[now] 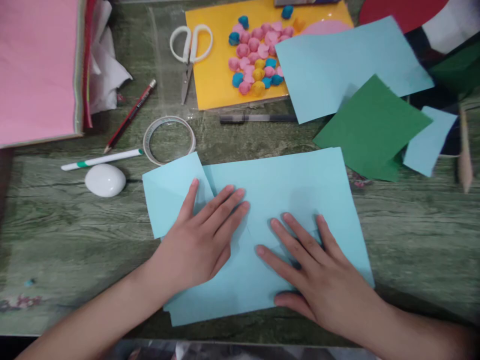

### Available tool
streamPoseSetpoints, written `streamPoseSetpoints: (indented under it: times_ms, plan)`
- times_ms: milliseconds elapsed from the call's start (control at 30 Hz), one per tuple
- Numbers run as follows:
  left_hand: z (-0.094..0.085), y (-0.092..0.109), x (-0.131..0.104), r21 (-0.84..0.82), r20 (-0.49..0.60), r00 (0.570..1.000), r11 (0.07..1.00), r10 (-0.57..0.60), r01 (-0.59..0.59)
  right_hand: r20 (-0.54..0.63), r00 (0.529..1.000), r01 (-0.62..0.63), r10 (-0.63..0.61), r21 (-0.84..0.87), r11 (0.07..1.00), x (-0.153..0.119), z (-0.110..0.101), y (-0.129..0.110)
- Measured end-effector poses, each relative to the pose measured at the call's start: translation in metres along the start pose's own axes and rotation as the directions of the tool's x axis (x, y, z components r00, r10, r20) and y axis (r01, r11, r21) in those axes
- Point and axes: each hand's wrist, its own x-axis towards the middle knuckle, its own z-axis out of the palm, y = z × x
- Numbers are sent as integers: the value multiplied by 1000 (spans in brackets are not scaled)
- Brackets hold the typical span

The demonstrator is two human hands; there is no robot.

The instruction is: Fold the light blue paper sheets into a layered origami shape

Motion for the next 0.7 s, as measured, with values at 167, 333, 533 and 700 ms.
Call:
streamPoseSetpoints:
  times_ms: [167, 333, 533, 700]
  plan:
    - [-1, 2, 0, 6, 13, 1000, 1000, -12, 12, -2, 1000, -3, 3, -7, 1000, -1, 0, 0]
    - [0, 5, 0, 15, -5, 1000, 1000, -17, 17, 5, 1000, -4, 4, -1, 1000, -1, 0, 0]
    - [0, 6, 0, 15, 14, 1000, 1000, 1, -1, 3, 1000, 4, -3, -16, 1000, -1, -1, 0]
    - [-1, 5, -2, -10, 44, 999, 1000, 7, -6, 1, 1000, 4, -4, -15, 1000, -1, -1, 0]
